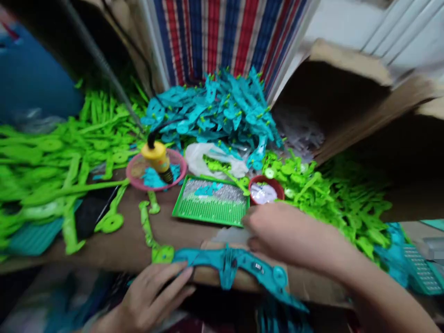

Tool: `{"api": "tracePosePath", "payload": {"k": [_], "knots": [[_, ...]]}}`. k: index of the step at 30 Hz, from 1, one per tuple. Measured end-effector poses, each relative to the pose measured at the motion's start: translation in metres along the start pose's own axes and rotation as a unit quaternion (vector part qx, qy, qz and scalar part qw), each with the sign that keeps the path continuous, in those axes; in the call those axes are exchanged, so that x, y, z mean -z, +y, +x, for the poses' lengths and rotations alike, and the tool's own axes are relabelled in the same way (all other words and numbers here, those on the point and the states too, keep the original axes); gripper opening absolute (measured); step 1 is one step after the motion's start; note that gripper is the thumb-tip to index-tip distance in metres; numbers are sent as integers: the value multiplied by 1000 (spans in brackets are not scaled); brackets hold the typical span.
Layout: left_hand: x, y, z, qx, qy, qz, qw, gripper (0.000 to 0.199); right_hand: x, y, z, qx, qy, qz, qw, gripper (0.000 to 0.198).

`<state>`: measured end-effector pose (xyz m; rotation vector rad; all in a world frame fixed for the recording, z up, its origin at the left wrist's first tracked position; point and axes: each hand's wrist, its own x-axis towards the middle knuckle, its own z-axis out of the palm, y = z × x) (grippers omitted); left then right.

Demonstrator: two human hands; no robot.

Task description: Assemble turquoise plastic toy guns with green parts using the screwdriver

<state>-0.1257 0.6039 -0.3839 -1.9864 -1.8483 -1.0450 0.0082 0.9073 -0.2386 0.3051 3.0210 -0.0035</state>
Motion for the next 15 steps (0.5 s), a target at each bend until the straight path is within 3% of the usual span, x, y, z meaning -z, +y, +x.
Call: {"api": "tracePosePath", "payload": {"k": [1, 2, 4, 6, 10, 15], "knots": [[5, 3, 2, -19, -12, 45, 999, 41, -5, -40, -8, 102, -46, 13, 994, 13], [11, 5, 4, -35, -26, 75, 996, 40, -8, -77, -12, 158, -50, 13, 986, 10], [23, 6, 3, -13, -48, 112, 992, 36, -10, -135, -8, 194, -6, 18, 981, 11], [33, 1, -4, 34, -51, 138, 989, 31, -10, -171, 7, 189, 55, -1, 980, 15], [35, -24, -24, 82, -24, 168, 982, 15, -17, -203, 49, 196, 111, -57, 973, 27], [17, -54, -27, 75, -49, 145, 985, 16, -46, -188, 89, 164, 162, -124, 965, 28]]}}
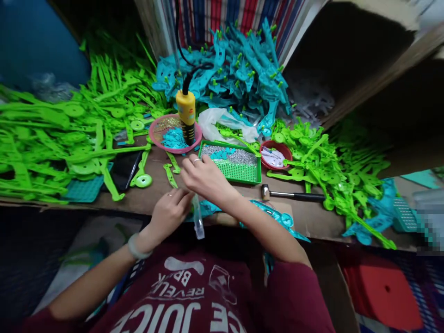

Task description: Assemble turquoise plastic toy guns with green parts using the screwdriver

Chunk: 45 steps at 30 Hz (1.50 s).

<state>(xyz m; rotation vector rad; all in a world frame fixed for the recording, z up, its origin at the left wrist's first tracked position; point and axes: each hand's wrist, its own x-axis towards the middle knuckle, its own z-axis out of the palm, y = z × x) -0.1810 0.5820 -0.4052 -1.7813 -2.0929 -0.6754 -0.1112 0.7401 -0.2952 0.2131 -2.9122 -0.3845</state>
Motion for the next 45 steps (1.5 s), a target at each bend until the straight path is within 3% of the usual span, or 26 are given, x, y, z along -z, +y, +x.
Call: {"api": "tracePosePath", "payload": {"k": [4, 7, 9, 13, 17, 21, 24, 27, 29, 31, 33, 35, 37, 40, 45], "knots": [[12, -7, -7, 45, 8, -54, 998, 25, -1, -3, -48, -71, 5, 23, 997, 26], [30, -7, -25, 99, -5, -156, 983, 24, -2, -37, -97, -116, -30, 59, 991, 35], [37, -1, -35, 128, -39, -250, 959, 20, -14, -63, -122, -152, -55, 34, 986, 41], [34, 23, -46, 167, -168, -441, 866, 16, -48, -86, -138, -171, -51, -5, 984, 37], [29, 38, -46, 232, -239, -513, 791, 16, -66, -76, -128, -233, -23, 51, 971, 32], [30, 34, -45, 333, -242, -572, 709, 22, -66, -64, -121, -242, -3, 106, 964, 31], [32, 30, -45, 406, -192, -625, 639, 35, -56, -72, -121, -224, 52, 96, 968, 36], [34, 27, -41, 428, -138, -666, 595, 42, -44, -94, -117, -166, 119, 68, 977, 42], [35, 20, -36, 441, -122, -672, 583, 36, -41, -108, -107, -93, 163, 63, 980, 39], [36, 5, -31, 464, -106, -659, 583, 29, -45, -114, -94, -65, 197, 94, 974, 34], [35, -17, -27, 499, -64, -631, 590, 26, -53, -111, -82, -114, 188, 155, 963, 35], [33, -39, -23, 531, -38, -598, 599, 27, -64, -102, -73, -174, 128, 222, 951, 53], [30, -55, -18, 536, -71, -573, 616, 33, -73, -93, -71, -183, 57, 271, 943, 74], [24, -62, -10, 486, -170, -580, 631, 44, -82, -87, -75, -170, 2, 309, 936, 85], [15, -61, 1, 474, -233, -601, 599, 48, -88, -87, -84, -167, 20, 355, 920, 80]]}}
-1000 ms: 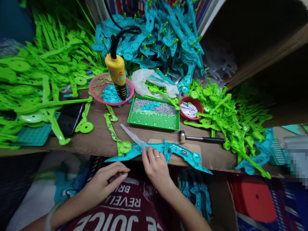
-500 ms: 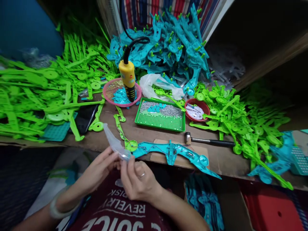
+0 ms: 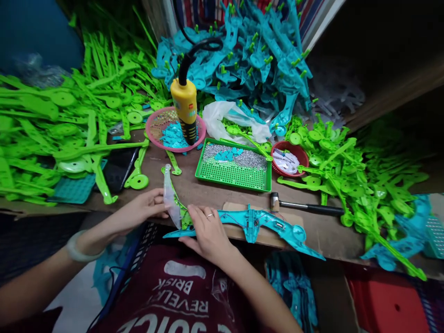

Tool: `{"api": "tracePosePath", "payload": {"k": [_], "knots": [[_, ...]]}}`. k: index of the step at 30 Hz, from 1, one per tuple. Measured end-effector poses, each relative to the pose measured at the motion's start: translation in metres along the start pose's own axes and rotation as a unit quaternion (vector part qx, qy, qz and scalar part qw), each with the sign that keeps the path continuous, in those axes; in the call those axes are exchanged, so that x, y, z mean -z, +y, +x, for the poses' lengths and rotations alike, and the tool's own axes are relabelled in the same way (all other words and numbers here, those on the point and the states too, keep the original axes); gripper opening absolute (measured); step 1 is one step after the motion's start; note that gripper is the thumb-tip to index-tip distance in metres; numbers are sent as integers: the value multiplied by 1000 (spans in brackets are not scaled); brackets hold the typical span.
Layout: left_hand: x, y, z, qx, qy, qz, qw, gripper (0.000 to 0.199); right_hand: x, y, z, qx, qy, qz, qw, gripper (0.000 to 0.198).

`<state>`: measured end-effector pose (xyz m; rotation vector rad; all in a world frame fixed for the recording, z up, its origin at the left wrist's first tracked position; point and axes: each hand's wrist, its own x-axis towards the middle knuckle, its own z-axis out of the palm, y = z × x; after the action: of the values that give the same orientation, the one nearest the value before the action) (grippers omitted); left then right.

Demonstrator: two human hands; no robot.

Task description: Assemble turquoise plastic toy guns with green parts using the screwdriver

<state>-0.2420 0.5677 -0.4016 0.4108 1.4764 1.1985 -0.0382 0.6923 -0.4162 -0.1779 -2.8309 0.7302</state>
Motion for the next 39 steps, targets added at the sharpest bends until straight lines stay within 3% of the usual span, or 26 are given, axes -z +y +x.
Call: {"api": "tracePosePath", "payload": {"k": [9, 15, 21, 24, 26, 28, 30, 31, 36, 39], "knots": [[-1, -15, -10, 69, 77, -86, 991, 49, -1, 5, 3, 11, -10, 35, 999, 69], [-3, -9, -12, 86, 76, -93, 989, 40, -2, 7, 5, 22, -10, 7, 1000, 59], [-6, -12, -8, 92, 93, -45, 990, 39, 1, 7, 6, 33, -26, -31, 999, 54], [5, -10, -3, 105, 72, 104, 986, 40, 2, 4, 8, 42, -34, -73, 996, 47], [15, -4, 1, 44, 105, 290, 950, 47, 3, 3, 9, 40, -35, -94, 994, 44], [23, 1, 5, -76, 157, 450, 876, 58, 4, 3, 10, 39, -39, -101, 993, 46], [27, 5, 9, -166, 186, 522, 815, 70, 4, 4, 10, 43, -42, -104, 993, 49], [28, 5, 11, -186, 190, 528, 806, 71, 5, 6, 10, 45, -43, -106, 992, 51], [26, -5, 20, -203, 211, 454, 841, 56, 7, 8, 9, 43, -41, -109, 992, 51], [22, -10, 21, -224, 217, 448, 838, 48, 9, 8, 9, 42, -44, -102, 993, 51]]}}
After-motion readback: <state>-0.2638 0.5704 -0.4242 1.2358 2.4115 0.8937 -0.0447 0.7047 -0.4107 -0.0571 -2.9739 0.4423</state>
